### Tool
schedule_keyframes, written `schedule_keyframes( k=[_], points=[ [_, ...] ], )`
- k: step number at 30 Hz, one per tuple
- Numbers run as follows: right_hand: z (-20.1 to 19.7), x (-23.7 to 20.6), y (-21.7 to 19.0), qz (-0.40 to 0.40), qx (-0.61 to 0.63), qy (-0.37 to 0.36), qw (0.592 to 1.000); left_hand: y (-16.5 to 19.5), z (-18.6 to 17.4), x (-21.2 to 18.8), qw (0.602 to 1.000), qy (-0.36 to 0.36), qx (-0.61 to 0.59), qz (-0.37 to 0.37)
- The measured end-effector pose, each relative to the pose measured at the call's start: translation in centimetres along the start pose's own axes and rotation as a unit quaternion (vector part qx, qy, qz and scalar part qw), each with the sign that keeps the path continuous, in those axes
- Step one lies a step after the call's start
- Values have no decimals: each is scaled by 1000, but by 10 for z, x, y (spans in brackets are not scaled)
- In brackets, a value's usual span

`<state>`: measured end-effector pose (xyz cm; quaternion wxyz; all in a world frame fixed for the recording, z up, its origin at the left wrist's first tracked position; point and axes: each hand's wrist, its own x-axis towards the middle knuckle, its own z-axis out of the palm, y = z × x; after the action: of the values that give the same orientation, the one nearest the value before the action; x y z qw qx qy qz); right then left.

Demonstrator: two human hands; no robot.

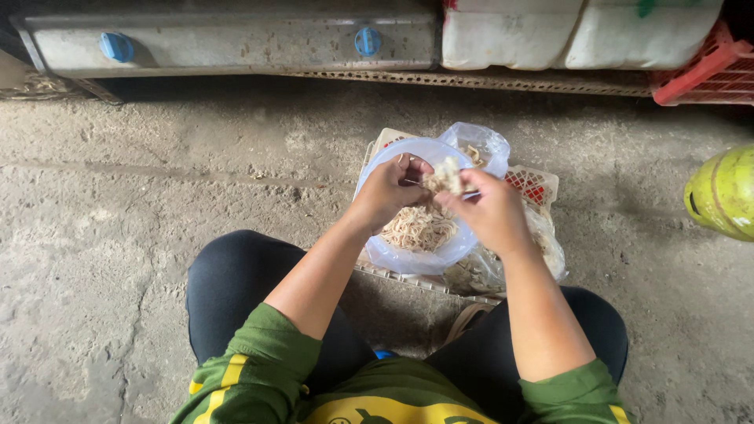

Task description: The person sits on the floor and uses both hands to tear dried mushroom pieces into smaller shreds, placing them into a white bowl. The person repeatedly picks up mushroom pieces from a plastic bag and shreds them by hand.

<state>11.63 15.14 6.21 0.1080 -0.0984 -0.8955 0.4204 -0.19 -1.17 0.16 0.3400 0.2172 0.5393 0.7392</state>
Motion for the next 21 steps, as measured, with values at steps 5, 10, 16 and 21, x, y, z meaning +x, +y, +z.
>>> schedule_keyframes(
  k=[5, 10, 16, 21],
  points=[
    [7, -3, -8, -3, -96, 24, 995, 1, 1, 0, 999, 19, 29, -2],
    [-8, -1, -11, 27, -78, 11, 997, 4, -2, 0, 1000, 5, 1, -12],
    [6, -5, -13, -8, -107, 21, 994, 3, 10, -2, 999, 10, 32, -7],
    [1, -2, -7, -47, -80, 85, 992, 10, 2, -3, 986, 34, 165, -22]
  ],
)
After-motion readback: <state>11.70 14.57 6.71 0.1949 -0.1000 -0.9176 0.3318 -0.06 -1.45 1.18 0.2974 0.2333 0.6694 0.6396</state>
